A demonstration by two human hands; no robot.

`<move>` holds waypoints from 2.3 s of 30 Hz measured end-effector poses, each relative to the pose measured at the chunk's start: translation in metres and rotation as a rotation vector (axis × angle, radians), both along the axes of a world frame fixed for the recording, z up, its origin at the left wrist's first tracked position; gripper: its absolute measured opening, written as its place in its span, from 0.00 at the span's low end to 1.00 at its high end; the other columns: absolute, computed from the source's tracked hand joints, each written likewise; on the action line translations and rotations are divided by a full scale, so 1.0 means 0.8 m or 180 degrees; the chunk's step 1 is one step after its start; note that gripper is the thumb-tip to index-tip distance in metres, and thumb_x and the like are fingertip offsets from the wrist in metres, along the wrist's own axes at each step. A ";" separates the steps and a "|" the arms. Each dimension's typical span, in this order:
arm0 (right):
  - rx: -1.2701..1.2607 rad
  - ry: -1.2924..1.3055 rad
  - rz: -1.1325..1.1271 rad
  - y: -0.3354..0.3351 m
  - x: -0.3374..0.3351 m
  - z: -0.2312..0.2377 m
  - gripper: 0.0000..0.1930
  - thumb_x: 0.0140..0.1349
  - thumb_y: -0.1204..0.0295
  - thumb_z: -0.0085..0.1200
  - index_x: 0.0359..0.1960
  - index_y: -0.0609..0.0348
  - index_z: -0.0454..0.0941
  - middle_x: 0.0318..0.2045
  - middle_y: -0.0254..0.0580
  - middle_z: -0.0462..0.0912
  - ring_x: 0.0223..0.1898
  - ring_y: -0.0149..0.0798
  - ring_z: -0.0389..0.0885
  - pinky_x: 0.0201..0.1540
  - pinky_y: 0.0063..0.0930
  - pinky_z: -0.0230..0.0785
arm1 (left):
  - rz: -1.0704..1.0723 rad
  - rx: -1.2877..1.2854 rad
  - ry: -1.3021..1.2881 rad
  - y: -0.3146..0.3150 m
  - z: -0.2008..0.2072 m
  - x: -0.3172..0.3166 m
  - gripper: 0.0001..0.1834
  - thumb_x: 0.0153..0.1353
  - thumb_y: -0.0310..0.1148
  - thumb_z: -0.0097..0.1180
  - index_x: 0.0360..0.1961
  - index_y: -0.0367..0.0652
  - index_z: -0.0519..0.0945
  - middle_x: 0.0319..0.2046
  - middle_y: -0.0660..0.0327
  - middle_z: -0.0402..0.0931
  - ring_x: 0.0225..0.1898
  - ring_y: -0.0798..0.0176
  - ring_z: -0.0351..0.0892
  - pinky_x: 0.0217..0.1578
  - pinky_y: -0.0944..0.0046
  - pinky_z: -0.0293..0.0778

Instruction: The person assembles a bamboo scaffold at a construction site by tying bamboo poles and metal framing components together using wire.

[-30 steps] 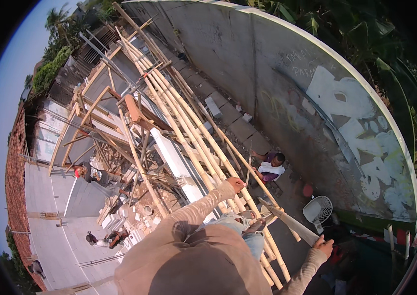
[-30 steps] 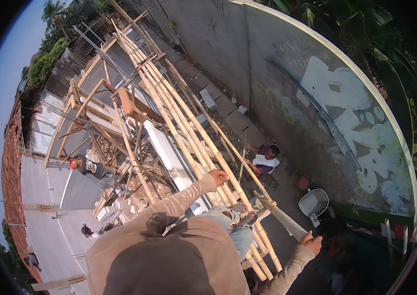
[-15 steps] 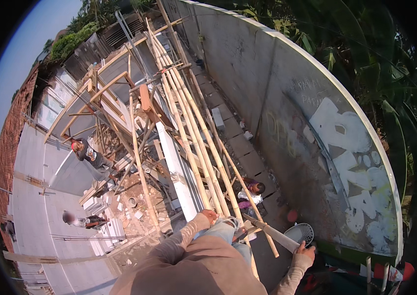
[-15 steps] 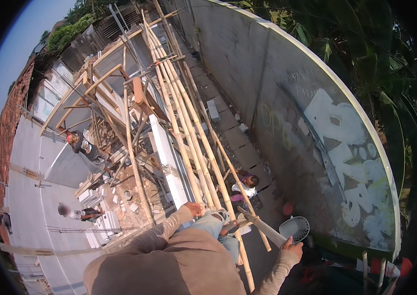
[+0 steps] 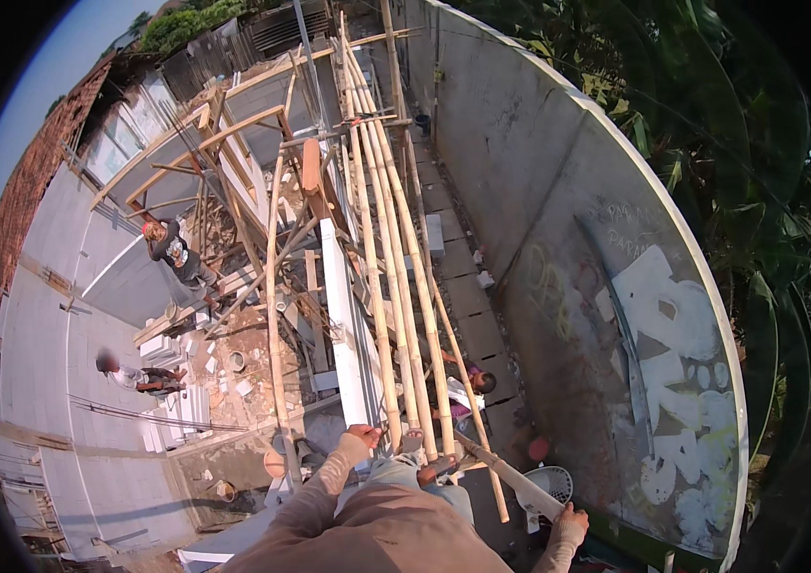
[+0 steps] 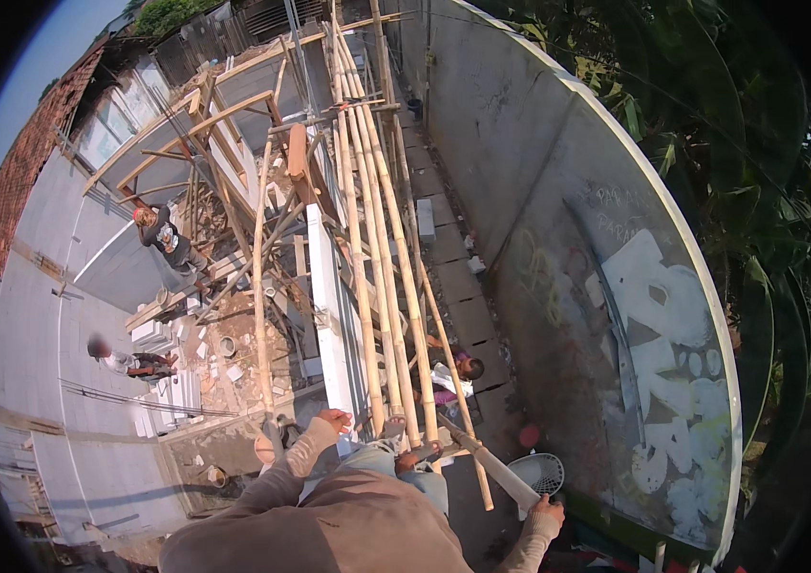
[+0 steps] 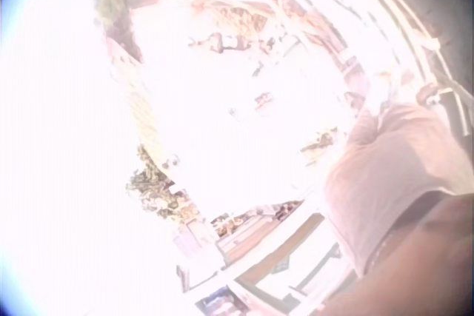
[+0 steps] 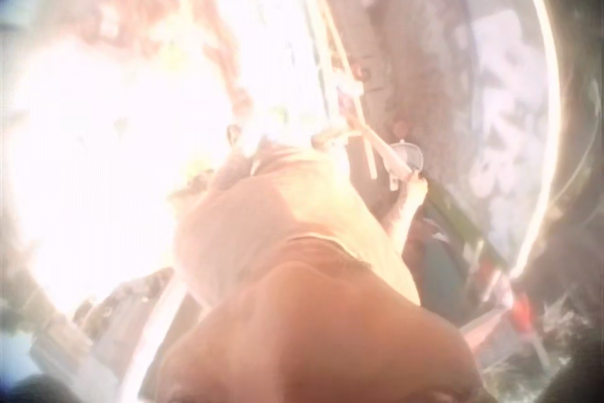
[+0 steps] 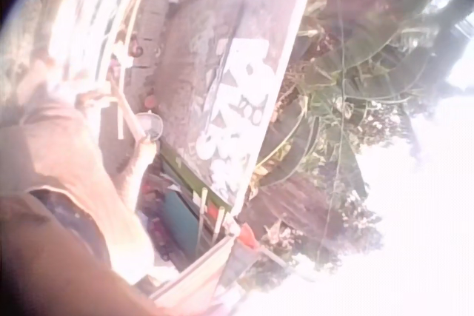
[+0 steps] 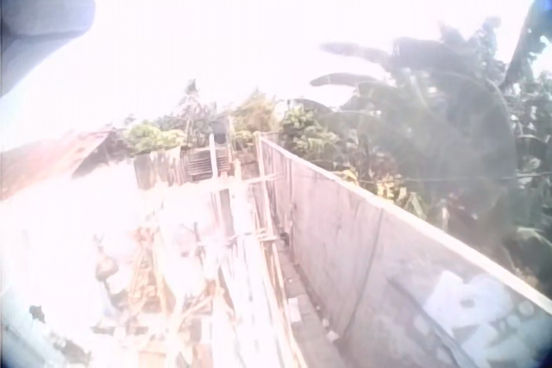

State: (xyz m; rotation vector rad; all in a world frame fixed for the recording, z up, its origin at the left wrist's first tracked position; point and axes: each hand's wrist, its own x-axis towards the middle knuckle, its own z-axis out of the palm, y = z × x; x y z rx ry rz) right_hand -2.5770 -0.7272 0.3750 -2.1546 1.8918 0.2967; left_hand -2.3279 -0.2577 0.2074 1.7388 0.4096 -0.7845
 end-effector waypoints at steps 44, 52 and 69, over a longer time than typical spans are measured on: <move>0.1474 0.2659 0.0314 -0.018 0.065 -0.135 0.35 0.67 0.41 0.26 0.63 0.53 0.68 0.63 0.50 0.69 0.64 0.53 0.67 0.65 0.50 0.58 | 0.1725 0.0110 0.1348 0.059 -0.018 -0.080 0.15 0.62 0.44 0.58 0.41 0.43 0.78 0.33 0.60 0.82 0.31 0.62 0.81 0.26 0.60 0.72; 0.1462 0.2559 0.0607 -0.030 0.054 -0.150 0.39 0.67 0.40 0.24 0.64 0.59 0.65 0.63 0.52 0.67 0.66 0.51 0.64 0.68 0.44 0.54 | 0.1458 0.0158 0.1136 0.022 -0.016 -0.049 0.20 0.61 0.47 0.61 0.44 0.42 0.77 0.35 0.58 0.82 0.32 0.61 0.82 0.24 0.63 0.72; 0.1972 0.3997 0.1770 -0.008 0.097 -0.123 0.47 0.59 0.55 0.57 0.73 0.45 0.38 0.66 0.62 0.60 0.63 0.59 0.67 0.62 0.47 0.65 | 0.1392 0.0743 0.1660 0.063 -0.195 -0.019 0.19 0.61 0.46 0.61 0.43 0.41 0.79 0.31 0.62 0.81 0.29 0.68 0.79 0.25 0.66 0.71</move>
